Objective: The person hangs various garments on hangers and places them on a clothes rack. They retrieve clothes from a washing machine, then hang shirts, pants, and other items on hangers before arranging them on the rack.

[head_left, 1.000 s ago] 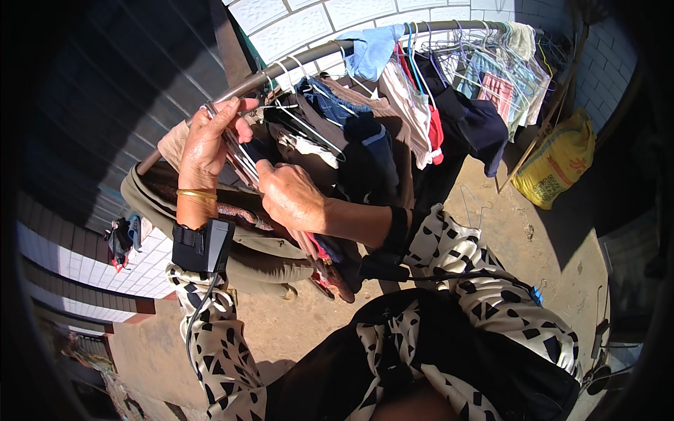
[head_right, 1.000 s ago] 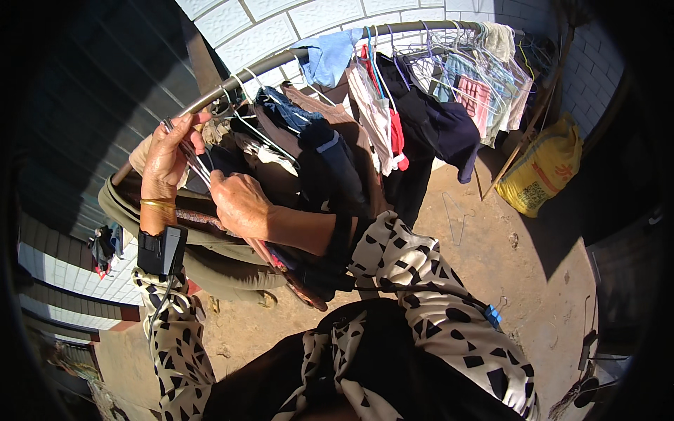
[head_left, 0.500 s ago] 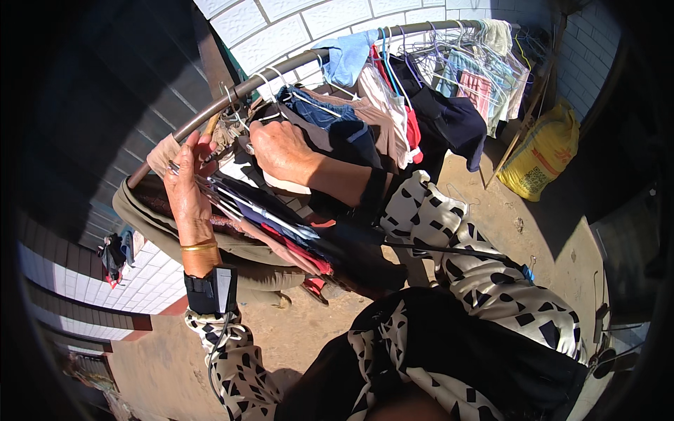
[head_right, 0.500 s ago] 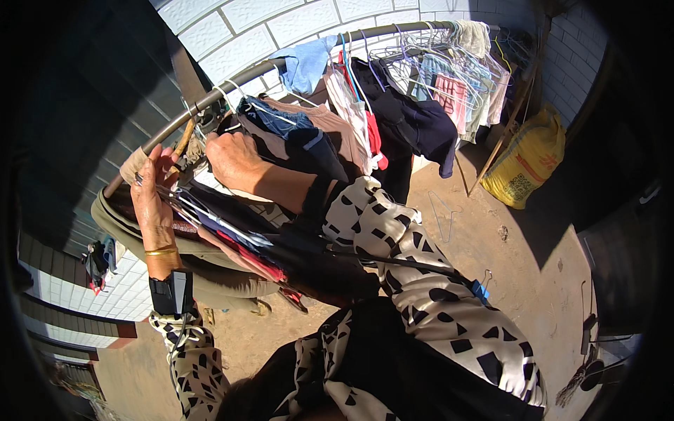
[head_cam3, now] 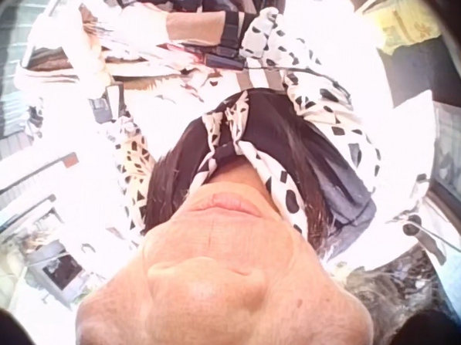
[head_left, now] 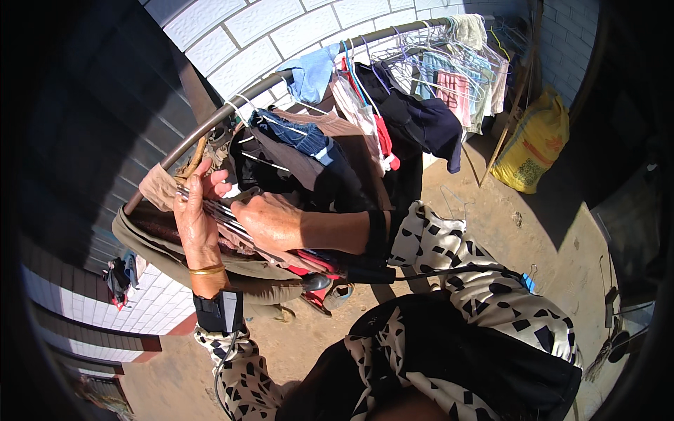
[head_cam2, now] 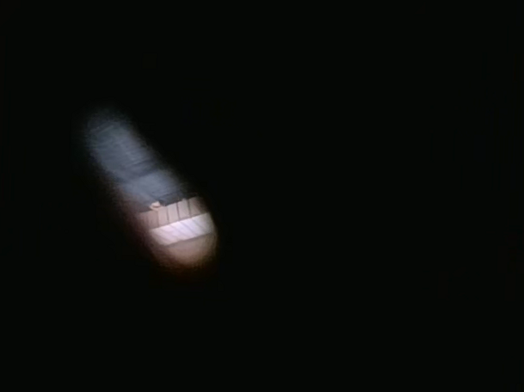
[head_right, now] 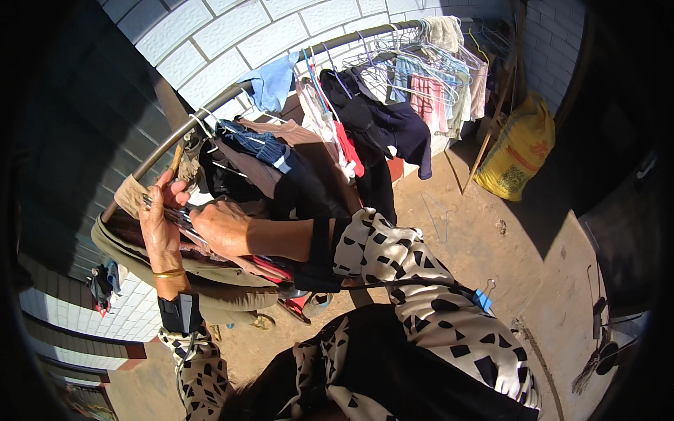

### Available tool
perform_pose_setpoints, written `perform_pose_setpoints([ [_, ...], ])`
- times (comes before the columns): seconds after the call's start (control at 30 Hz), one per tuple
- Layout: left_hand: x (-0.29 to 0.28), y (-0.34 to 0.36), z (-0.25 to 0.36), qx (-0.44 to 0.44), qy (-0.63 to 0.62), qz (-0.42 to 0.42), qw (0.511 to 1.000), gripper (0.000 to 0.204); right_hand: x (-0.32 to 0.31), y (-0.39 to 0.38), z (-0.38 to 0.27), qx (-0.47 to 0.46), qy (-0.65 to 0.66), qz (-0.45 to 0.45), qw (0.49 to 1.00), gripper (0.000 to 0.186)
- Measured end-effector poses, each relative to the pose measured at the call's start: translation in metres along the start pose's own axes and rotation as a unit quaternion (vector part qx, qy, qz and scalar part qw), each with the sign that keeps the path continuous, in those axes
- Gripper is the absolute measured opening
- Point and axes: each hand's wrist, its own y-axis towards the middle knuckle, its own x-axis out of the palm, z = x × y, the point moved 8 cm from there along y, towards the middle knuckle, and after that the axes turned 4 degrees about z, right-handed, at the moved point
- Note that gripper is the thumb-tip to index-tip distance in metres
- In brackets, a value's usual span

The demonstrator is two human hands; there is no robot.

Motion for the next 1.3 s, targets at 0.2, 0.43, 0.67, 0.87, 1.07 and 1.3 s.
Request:
perform_pose_setpoints([
  [0.2,0.006,-0.022,-0.006,0.011,0.017,0.030,0.999,0.041,-0.001,-0.029,0.015,0.011,0.065,-0.075,0.995,0.037],
  [0.43,-0.006,-0.044,0.000,0.006,-0.030,0.045,0.999,0.038,-0.134,-0.044,0.138,0.136,-0.054,0.136,0.980,0.024],
  [0.67,0.006,-0.063,0.015,-0.004,-0.032,0.042,0.999,0.038,-0.102,-0.001,0.183,0.236,-0.086,0.043,0.967,0.089],
  [0.87,-0.003,-0.084,0.020,-0.008,-0.032,0.050,0.998,0.038,-0.056,0.036,0.140,0.317,-0.154,0.006,0.936,0.126],
  [1.07,-0.024,-0.096,0.027,0.007,-0.029,0.094,0.995,0.038,-0.027,0.062,0.123,0.286,-0.177,0.028,0.941,0.072],
  [1.3,-0.043,-0.096,0.047,0.037,-0.042,0.088,0.995,0.042,-0.048,0.069,0.122,0.232,-0.107,0.108,0.961,0.033],
])
